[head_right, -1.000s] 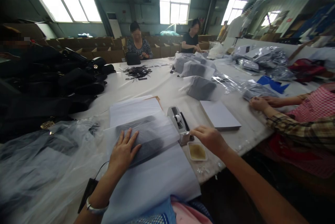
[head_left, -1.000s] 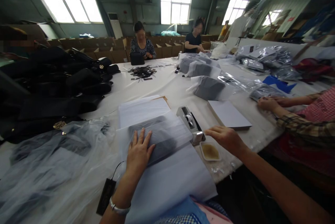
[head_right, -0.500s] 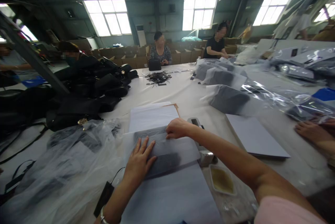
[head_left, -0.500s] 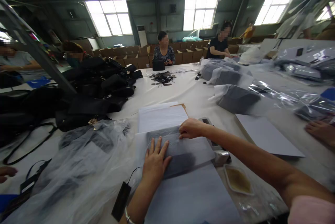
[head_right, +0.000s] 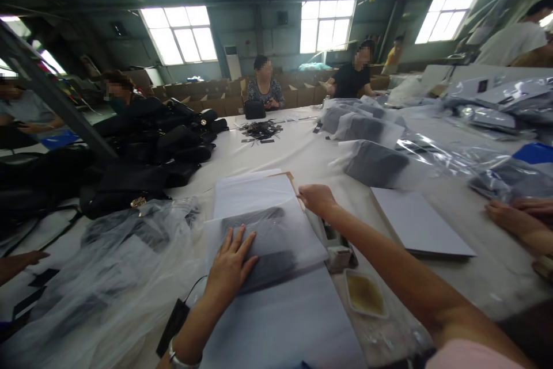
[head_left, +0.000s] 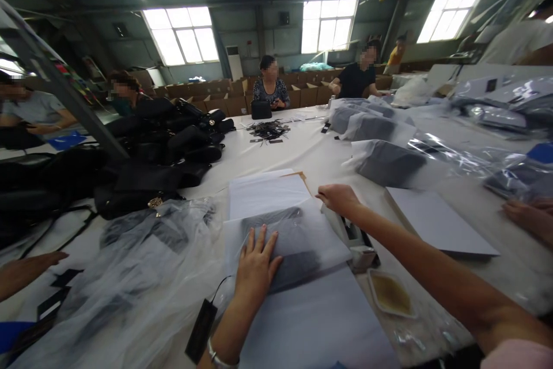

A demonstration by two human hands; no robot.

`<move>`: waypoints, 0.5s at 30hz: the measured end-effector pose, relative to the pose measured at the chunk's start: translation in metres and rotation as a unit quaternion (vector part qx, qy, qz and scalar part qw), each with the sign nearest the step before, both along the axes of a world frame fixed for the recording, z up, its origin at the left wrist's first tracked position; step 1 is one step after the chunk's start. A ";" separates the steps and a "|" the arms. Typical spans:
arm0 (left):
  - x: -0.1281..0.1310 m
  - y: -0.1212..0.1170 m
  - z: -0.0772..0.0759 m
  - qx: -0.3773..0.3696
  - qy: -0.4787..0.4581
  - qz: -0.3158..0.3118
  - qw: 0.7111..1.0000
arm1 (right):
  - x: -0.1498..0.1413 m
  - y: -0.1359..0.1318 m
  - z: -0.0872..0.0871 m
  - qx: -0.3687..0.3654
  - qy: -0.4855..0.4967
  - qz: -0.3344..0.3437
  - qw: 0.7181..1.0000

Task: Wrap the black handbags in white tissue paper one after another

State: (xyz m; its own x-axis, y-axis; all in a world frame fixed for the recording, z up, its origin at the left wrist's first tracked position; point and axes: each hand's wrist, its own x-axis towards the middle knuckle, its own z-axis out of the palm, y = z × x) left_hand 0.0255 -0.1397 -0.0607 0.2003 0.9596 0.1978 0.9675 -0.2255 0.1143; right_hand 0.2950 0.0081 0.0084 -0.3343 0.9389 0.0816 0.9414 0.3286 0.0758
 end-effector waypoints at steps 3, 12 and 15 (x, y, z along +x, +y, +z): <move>0.000 0.001 -0.001 0.002 -0.001 -0.002 1.000 | 0.039 -0.037 -0.012 0.028 0.050 -0.068 0.996; -0.010 0.013 -0.028 -0.013 -0.007 -0.008 1.000 | 0.081 -0.127 -0.078 -0.065 0.399 -0.223 0.887; -0.013 0.026 -0.039 -0.037 -0.010 -0.017 0.999 | 0.077 -0.126 -0.081 -0.091 0.502 -0.231 0.829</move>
State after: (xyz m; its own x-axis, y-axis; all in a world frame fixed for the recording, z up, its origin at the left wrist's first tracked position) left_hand 0.0123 -0.1136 -0.1002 0.2291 0.9646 0.1309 0.9571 -0.2477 0.1503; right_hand 0.3716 -0.1174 -0.0727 0.2146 0.9751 -0.0555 0.5290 -0.1638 -0.8326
